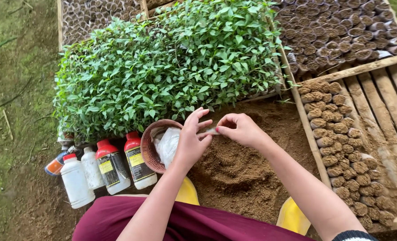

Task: Manually forming small soil pots from loose soil and arranging them in a wooden tray for seedlings.

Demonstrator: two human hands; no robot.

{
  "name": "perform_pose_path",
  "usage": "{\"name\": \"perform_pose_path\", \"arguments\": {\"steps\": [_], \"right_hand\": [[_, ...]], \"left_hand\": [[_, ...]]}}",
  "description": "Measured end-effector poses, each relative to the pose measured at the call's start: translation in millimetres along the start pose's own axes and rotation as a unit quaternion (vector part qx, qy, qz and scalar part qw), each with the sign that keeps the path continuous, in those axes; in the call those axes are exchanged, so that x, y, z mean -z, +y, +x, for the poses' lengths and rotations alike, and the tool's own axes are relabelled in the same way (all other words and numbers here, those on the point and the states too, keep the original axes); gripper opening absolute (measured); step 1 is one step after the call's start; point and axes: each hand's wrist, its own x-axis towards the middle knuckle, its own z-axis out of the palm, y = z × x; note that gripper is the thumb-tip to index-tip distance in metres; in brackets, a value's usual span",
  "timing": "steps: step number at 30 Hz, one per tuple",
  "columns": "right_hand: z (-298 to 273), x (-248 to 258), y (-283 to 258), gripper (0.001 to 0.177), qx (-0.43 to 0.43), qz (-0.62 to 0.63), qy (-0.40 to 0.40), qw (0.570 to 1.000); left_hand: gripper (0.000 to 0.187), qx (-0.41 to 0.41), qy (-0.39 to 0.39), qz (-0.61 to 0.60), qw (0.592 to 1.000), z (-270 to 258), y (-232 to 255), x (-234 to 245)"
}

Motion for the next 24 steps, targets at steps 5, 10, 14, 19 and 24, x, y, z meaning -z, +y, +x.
{"name": "perform_pose_path", "arguments": {"steps": [5,10,14,19,24], "right_hand": [[6,-2,-8,0.008,-0.021,-0.01,0.036,0.999],[14,-1,-8,0.009,-0.03,-0.027,0.041,0.998],[4,-11,-26,0.011,-0.02,-0.04,0.013,0.999],[2,-13,-22,0.013,-0.003,-0.027,0.024,0.999],[24,-7,11,0.017,0.018,0.048,-0.001,0.999]], "left_hand": [[0.066,-0.004,0.005,0.01,1.0,7,-14,12],[0.058,0.01,0.068,0.088,0.994,13,-41,20],[0.061,0.07,0.03,0.115,0.99,7,-29,18],[0.05,0.09,-0.011,0.099,0.991,7,-35,15],[0.016,0.037,-0.011,0.19,0.981,3,-32,20]]}}
